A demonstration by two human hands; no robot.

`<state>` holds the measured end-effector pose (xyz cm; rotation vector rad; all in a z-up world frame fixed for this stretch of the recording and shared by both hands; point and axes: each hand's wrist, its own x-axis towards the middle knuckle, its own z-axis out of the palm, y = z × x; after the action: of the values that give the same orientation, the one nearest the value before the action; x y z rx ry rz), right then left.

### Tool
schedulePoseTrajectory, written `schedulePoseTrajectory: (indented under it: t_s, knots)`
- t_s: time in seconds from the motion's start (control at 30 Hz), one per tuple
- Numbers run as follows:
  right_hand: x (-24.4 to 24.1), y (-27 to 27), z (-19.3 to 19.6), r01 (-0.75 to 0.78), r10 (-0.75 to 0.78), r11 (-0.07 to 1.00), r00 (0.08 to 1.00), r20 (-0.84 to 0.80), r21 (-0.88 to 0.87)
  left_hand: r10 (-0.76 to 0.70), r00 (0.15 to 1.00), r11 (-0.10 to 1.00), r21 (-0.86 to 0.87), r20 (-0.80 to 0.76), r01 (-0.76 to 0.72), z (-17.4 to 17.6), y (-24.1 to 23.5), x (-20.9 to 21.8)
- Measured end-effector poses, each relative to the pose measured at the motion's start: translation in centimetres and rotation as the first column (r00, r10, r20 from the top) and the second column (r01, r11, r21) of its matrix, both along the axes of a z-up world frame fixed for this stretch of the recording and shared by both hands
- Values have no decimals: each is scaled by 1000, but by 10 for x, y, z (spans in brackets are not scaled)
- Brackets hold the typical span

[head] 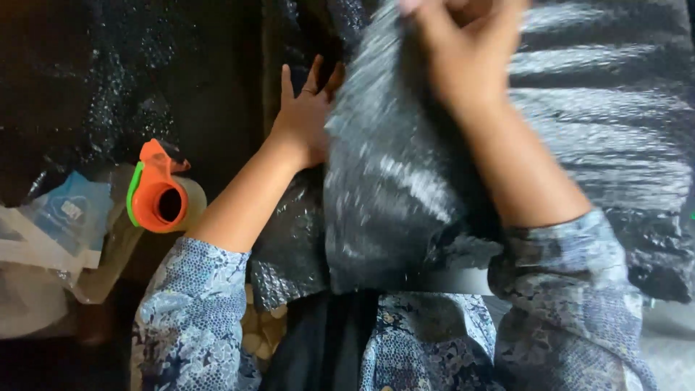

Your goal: The person wraps a green tote bag in black bubble wrap and secures the packaging with clear tape using a handheld dispenser.

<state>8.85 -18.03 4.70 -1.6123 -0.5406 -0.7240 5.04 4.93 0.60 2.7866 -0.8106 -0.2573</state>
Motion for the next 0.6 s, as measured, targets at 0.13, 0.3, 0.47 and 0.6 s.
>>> schedulePoseTrajectory:
  t_s: [0.13,0.3,0.47,0.6]
  knots:
    - [5,27,-84,43,-76,933,994,-79,-358,177,489,396,-393,-854,-830,3,-16,8]
    - [-2,28,-59,77,-97,906,995,-27,-417,298,877,889,-225,-376,-398,-7,-2,6]
    - [3,31,-72,62,-167,853,973,-159,-519,10,1000,996,-94,13,-9,-6,5,-2]
    - [6,32,-73,31,-176,821,964,-201,-570,44,993,999,22,-108,-42,8,10,8]
